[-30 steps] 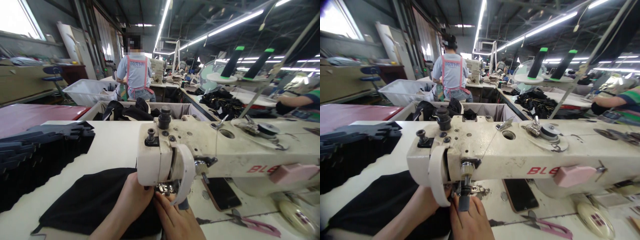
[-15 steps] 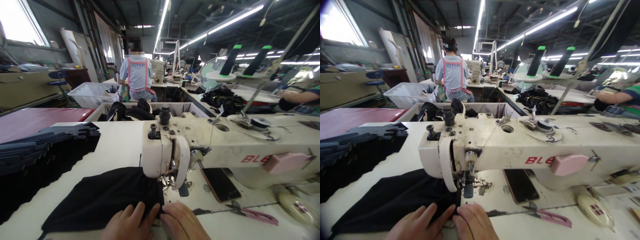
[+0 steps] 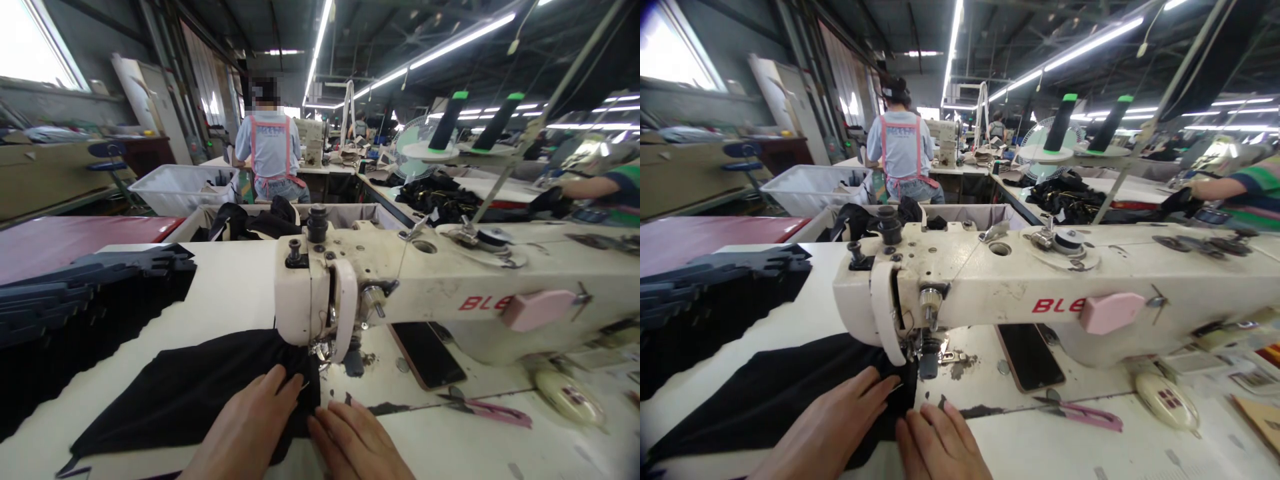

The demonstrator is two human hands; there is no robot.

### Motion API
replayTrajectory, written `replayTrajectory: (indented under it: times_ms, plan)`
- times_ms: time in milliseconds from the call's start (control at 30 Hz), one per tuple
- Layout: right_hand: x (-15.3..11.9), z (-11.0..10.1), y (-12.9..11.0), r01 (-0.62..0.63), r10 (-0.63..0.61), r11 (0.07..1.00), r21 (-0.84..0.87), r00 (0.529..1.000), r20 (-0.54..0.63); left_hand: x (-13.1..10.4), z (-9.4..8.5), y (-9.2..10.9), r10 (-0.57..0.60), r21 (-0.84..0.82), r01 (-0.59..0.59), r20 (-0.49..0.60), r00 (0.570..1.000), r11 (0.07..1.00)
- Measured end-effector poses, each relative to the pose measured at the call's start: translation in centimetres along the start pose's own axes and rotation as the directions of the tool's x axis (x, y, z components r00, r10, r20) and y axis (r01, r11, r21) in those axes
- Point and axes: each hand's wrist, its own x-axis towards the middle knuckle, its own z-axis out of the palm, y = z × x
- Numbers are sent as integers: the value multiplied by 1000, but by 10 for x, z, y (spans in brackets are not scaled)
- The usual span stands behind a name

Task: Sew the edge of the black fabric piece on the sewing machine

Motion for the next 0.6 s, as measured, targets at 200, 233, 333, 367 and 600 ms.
replayTrajectory:
  times_ms: [200,233,333,367,600]
  plan:
    - [-15,11,5,4,-10,998,61,995,98,-1,19,-11,325,-38,-338,-199,925,940]
    - [-13,10,6,-2,-4,998,62,996,87,-2,26,-11,343,-9,-357,-253,905,934]
    - [2,3,10,32,-32,998,49,999,9,-2,41,-7,279,5,-299,-373,885,954]
    - [8,0,12,51,-52,998,34,999,17,-1,43,-6,239,-35,-271,-366,899,962]
    - [36,-12,32,97,-98,995,15,966,240,21,31,-15,73,-349,-158,-244,967,924]
